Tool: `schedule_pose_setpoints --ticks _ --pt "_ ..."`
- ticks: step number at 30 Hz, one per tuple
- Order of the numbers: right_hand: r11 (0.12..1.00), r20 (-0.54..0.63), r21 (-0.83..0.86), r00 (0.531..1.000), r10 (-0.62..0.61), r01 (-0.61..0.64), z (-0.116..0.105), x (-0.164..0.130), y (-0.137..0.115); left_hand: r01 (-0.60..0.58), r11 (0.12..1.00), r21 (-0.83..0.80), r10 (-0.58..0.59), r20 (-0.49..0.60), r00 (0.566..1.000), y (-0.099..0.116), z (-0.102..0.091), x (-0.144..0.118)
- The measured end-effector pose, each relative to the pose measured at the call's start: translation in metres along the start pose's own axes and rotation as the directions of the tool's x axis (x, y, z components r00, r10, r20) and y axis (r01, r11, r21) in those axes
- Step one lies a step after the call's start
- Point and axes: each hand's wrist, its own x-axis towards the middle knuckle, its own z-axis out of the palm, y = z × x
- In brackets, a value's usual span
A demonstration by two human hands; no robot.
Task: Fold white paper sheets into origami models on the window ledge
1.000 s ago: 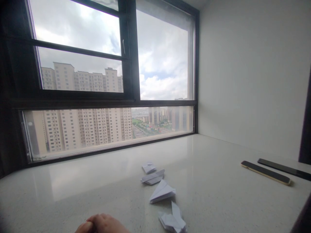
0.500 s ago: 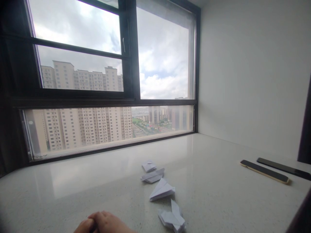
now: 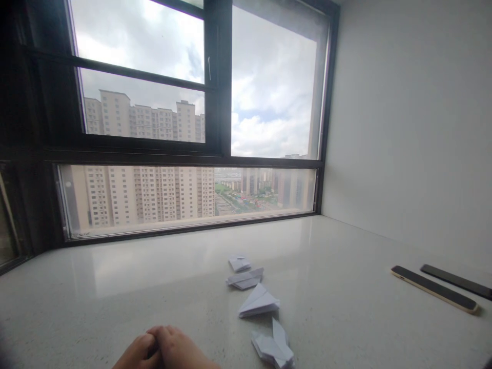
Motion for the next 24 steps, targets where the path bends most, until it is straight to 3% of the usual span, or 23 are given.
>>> schedule_pose_setpoints --ticks 7,24 --pt "1.0 -0.026 -0.006 0.999 0.026 -0.026 -0.001 -0.006 -0.008 0.013 0.998 0.065 -0.018 0.077 0.997 0.004 -0.005 0.0" --pt "0.999 -0.014 -0.048 1.0 0.015 -0.015 0.002 -0.006 -0.003 0.075 0.979 0.188 -0.09 0.076 0.993 0.013 -0.007 -0.002"
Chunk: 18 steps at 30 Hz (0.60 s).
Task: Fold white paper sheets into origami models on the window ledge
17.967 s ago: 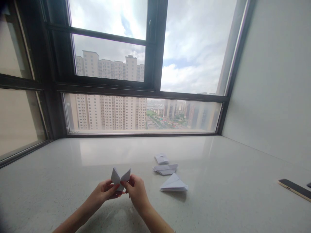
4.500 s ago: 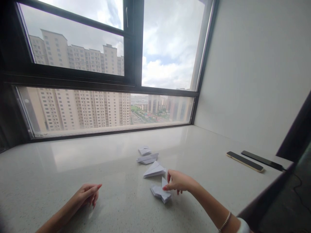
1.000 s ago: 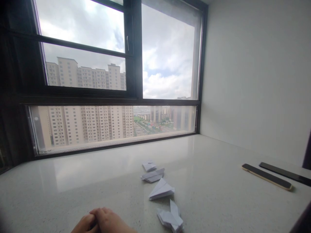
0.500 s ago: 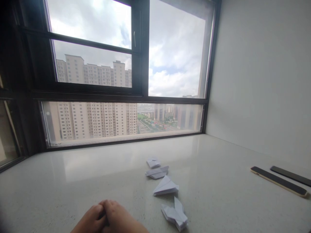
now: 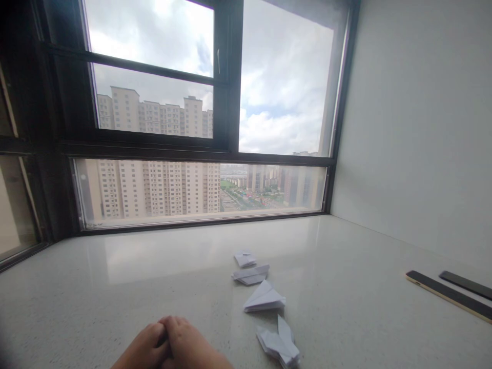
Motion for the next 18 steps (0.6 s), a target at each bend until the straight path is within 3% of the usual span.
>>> schedule_pose_setpoints --ticks 18 --pt "1.0 0.0 -0.016 1.0 -0.019 0.019 -0.0015 -0.0008 -0.0005 -0.04 0.999 0.021 0.041 -0.046 0.998 -0.0076 0.0065 0.0023"
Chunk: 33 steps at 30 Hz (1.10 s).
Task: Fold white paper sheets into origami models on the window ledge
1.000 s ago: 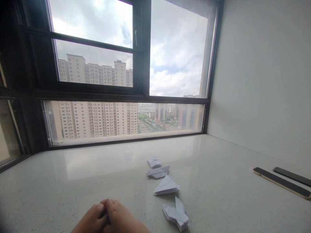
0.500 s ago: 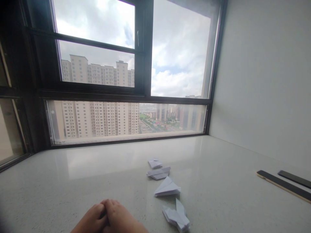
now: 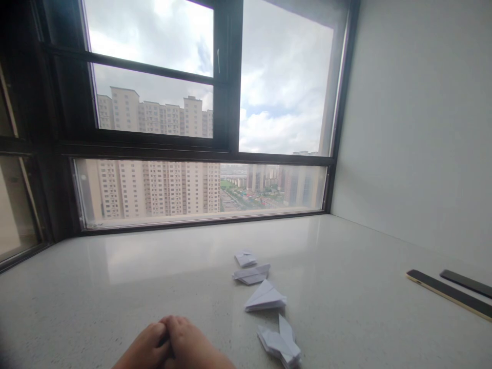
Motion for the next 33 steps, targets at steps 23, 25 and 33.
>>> schedule_pose_setpoints --ticks 23,25,33 --pt "1.0 -0.02 0.007 1.0 -0.008 0.008 0.0007 -0.0001 -0.0015 0.047 0.999 0.005 -0.047 0.05 0.998 0.009 -0.0069 -0.0021" --pt "1.0 -0.018 0.006 1.0 -0.007 0.007 0.0001 0.0001 -0.0017 0.041 0.999 0.0 -0.041 0.047 0.998 0.0085 -0.0063 -0.0023" --pt "1.0 -0.009 -0.008 1.0 -0.009 0.009 0.0007 0.0004 -0.0003 0.015 1.0 -0.016 -0.015 0.039 0.999 0.0055 -0.0063 -0.0026"
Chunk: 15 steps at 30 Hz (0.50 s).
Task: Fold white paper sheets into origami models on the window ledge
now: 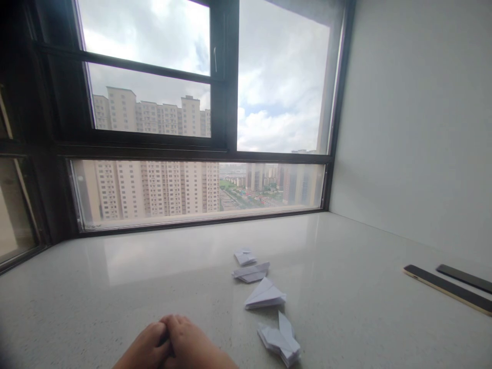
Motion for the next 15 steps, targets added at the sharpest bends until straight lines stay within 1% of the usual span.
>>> schedule_pose_setpoints --ticks 10,15 --pt "1.0 0.0 -0.004 1.0 0.001 -0.001 0.0009 0.0011 0.0009 0.011 1.0 0.007 -0.011 -0.004 1.0 0.0017 -0.0009 0.0002" --pt "1.0 -0.008 -0.004 1.0 0.006 -0.006 0.0004 0.0004 -0.0007 -0.014 1.0 0.008 0.014 0.005 1.0 -0.0008 0.0008 0.0008"
